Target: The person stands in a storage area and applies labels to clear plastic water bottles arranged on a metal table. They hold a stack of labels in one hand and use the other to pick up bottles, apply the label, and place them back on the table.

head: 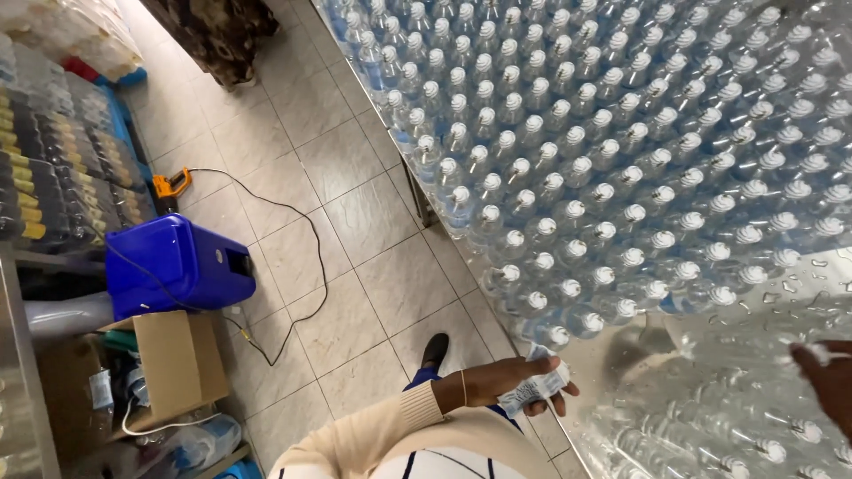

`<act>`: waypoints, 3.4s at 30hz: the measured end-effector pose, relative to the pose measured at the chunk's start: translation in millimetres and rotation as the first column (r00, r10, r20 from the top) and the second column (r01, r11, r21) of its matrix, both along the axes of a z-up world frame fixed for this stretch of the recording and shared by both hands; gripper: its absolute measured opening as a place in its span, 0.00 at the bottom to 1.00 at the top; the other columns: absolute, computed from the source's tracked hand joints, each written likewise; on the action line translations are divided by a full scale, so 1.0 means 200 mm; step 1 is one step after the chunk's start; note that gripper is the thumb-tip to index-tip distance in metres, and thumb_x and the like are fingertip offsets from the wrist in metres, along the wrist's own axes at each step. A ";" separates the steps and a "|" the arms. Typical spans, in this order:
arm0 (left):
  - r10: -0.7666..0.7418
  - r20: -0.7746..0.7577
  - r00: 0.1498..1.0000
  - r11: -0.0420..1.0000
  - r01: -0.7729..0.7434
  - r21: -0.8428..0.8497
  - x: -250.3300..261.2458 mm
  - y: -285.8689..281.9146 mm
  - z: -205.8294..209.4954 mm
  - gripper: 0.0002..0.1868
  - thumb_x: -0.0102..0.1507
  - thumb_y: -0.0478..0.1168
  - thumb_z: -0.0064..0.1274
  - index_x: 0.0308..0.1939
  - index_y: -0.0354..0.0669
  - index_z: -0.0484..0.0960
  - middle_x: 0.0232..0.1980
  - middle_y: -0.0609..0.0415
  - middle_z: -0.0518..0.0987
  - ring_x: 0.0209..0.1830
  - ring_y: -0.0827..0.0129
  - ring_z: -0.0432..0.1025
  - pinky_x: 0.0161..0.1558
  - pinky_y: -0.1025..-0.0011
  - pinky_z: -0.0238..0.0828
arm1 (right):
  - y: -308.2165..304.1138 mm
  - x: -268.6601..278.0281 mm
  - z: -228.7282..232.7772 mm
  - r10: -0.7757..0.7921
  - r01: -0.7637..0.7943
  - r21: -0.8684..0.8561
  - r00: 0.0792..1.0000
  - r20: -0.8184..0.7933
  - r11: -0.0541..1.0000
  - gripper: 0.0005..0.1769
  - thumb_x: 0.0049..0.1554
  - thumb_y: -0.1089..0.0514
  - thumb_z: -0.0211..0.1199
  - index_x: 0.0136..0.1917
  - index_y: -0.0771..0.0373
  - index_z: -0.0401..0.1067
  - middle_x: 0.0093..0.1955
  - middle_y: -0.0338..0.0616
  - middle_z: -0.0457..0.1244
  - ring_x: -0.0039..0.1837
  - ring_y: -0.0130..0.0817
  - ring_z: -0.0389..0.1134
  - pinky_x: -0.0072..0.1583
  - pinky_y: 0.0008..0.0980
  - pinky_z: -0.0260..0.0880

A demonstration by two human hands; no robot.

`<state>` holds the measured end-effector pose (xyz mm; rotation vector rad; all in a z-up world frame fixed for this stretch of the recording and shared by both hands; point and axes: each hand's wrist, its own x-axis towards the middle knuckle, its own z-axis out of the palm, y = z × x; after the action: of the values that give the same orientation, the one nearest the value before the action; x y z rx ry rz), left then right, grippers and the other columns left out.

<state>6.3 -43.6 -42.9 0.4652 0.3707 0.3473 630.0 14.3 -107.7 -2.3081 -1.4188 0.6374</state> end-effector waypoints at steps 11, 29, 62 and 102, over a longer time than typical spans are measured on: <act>-0.185 0.407 0.894 0.937 0.285 -0.201 -0.12 0.00 -0.20 0.34 0.84 0.60 0.48 0.78 0.32 0.68 0.55 0.47 0.82 0.40 0.70 0.71 0.42 0.73 0.70 | -0.50 -1.56 0.53 0.022 0.075 -0.379 0.969 0.246 0.923 0.35 0.62 0.27 0.64 0.71 0.51 0.81 0.57 0.48 0.80 0.60 0.51 0.81 0.65 0.49 0.75; -0.251 0.184 0.950 0.956 0.214 0.198 0.11 0.02 -0.02 0.40 0.81 0.66 0.44 0.77 0.30 0.69 0.66 0.38 0.82 0.43 0.68 0.75 0.46 0.69 0.78 | -0.72 -2.12 0.87 -0.038 0.075 0.128 0.963 -0.267 0.989 0.24 0.63 0.61 0.69 0.72 0.64 0.73 0.69 0.53 0.69 0.66 0.48 0.72 0.65 0.46 0.74; -0.118 -0.200 0.973 0.990 0.130 0.048 0.17 -0.25 0.32 0.28 0.76 0.60 0.51 0.55 0.34 0.82 0.46 0.38 0.86 0.32 0.67 0.78 0.32 0.73 0.75 | -1.03 -1.93 0.73 -0.160 0.348 0.202 0.775 -0.611 0.915 0.20 0.52 0.71 0.80 0.58 0.66 0.83 0.45 0.55 0.77 0.54 0.38 0.78 0.63 0.44 0.79; 0.044 -0.073 0.996 0.982 -0.030 0.187 0.05 -0.02 -0.11 0.39 0.82 0.68 0.38 0.73 0.32 0.74 0.54 0.46 0.86 0.33 0.76 0.73 0.33 0.78 0.69 | -0.78 -1.97 0.31 -0.146 0.267 0.451 0.948 -0.284 0.851 0.43 0.58 0.66 0.78 0.82 0.76 0.65 0.75 0.68 0.64 0.69 0.61 0.68 0.62 0.54 0.73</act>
<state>15.8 -47.8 -64.6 0.6569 0.4240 0.4032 237.0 -141.3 -46.0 -1.8751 -1.0475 0.4154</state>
